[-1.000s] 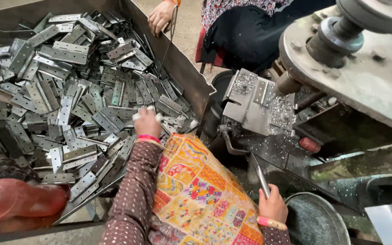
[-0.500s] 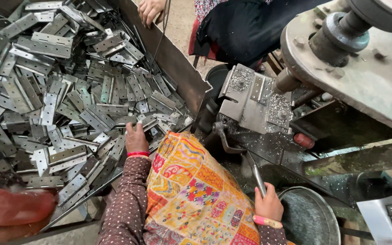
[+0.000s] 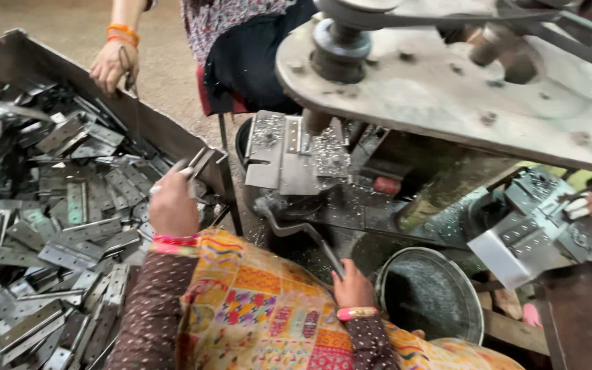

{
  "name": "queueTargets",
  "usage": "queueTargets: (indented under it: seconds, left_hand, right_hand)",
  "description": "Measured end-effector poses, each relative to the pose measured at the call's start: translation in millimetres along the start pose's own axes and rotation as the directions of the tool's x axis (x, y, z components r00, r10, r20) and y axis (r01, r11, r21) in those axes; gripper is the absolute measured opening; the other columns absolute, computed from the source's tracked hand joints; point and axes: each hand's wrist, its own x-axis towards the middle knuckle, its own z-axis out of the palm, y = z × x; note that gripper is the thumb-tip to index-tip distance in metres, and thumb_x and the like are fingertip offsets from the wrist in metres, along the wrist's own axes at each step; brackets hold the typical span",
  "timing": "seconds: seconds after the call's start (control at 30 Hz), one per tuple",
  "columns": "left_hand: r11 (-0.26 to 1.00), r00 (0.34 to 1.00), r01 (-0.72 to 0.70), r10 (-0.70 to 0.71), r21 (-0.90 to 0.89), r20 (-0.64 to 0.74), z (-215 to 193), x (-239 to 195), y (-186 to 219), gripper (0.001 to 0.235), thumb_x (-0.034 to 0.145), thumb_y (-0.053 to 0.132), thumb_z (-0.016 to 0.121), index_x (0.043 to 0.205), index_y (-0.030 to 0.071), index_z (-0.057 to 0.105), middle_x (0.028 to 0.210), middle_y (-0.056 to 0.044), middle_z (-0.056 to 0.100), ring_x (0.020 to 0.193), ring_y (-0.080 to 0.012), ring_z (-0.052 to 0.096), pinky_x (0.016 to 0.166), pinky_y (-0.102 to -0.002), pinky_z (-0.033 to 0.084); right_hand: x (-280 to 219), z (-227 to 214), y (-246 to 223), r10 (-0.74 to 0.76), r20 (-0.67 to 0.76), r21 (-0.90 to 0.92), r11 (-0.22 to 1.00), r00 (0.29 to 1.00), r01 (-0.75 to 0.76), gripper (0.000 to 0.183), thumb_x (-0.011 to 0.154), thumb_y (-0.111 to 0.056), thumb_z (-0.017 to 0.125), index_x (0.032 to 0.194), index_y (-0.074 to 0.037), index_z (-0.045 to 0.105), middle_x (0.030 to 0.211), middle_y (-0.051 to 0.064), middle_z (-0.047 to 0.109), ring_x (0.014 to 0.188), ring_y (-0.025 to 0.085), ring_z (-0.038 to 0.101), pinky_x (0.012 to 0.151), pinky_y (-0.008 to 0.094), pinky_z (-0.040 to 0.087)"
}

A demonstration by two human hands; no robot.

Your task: The person places metal hinge plates onto a machining station, operating a lever to drill holes into the plates before placing them into a collection bin.

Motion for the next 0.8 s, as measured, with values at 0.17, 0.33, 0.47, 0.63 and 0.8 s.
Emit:
queueTargets:
  seconds: [0.17, 0.33, 0.47, 0.63, 0.8]
  left_hand:
    - [0.881, 0.872, -0.437, 0.366, 0.18, 0.326, 31.4, 4.4, 127.7, 0.037, 0.082, 0.022, 0.061, 0.117, 0.012, 0.068, 0.12, -0.011, 0.066, 0.113, -0.0309, 0.062, 0.096, -0.052, 0.046]
    - [0.953, 0.887, -0.299, 0.295, -0.045, 0.355, 54.3, -22.3, 179.3, 0.04, 0.1, 0.032, 0.055, 0.124, 0.003, 0.067, 0.14, -0.016, 0.06, 0.129, -0.03, 0.055, 0.116, -0.05, 0.034]
    - [0.952, 0.882, -0.278, 0.2, 0.13, 0.426, 65.0, -26.0, 192.3, 0.039, 0.095, 0.03, 0.053, 0.121, 0.007, 0.069, 0.145, -0.009, 0.056, 0.135, -0.0275, 0.05, 0.116, -0.055, 0.03]
    - [0.97, 0.85, -0.207, 0.113, 0.13, 0.514, 83.7, 4.0, 185.2, 0.033, 0.092, 0.02, 0.054, 0.116, 0.008, 0.072, 0.153, -0.009, 0.052, 0.136, -0.027, 0.049, 0.113, -0.056, 0.031]
    - [0.97, 0.837, -0.203, 0.102, 0.132, 0.537, 96.0, 17.4, 182.7, 0.028, 0.091, 0.02, 0.055, 0.107, 0.009, 0.075, 0.145, -0.009, 0.056, 0.137, -0.0272, 0.049, 0.114, -0.055, 0.032]
  right_hand:
    - [-0.4, 0.2, 2.9, -0.039, 0.036, 0.045, 0.998, 0.999, 0.037, 0.036, 0.089, -0.034, 0.071, 0.119, -0.018, 0.059, 0.096, 0.013, 0.073, 0.084, 0.039, 0.072, 0.071, 0.051, 0.057]
    - [1.7, 2.6, 7.1, -0.097, 0.009, 0.103, 0.99, 0.995, 0.095, 0.037, 0.087, -0.029, 0.073, 0.118, -0.013, 0.058, 0.101, 0.017, 0.072, 0.088, 0.042, 0.069, 0.072, 0.052, 0.055]
    - [3.1, 2.0, 4.4, -0.085, 0.041, 0.096, 0.992, 0.996, 0.081, 0.036, 0.09, -0.029, 0.072, 0.118, -0.012, 0.057, 0.1, 0.016, 0.072, 0.089, 0.04, 0.07, 0.074, 0.051, 0.056]
    - [2.3, -5.6, -0.3, -0.102, 0.04, 0.133, 0.986, 0.994, 0.096, 0.035, 0.088, -0.026, 0.072, 0.117, -0.012, 0.057, 0.099, 0.016, 0.072, 0.089, 0.04, 0.07, 0.074, 0.051, 0.056]
    - [2.8, -14.1, -5.0, -0.067, 0.157, 0.023, 0.998, 0.985, 0.064, 0.034, 0.093, -0.027, 0.068, 0.119, -0.011, 0.053, 0.103, 0.015, 0.07, 0.09, 0.039, 0.07, 0.076, 0.051, 0.056]
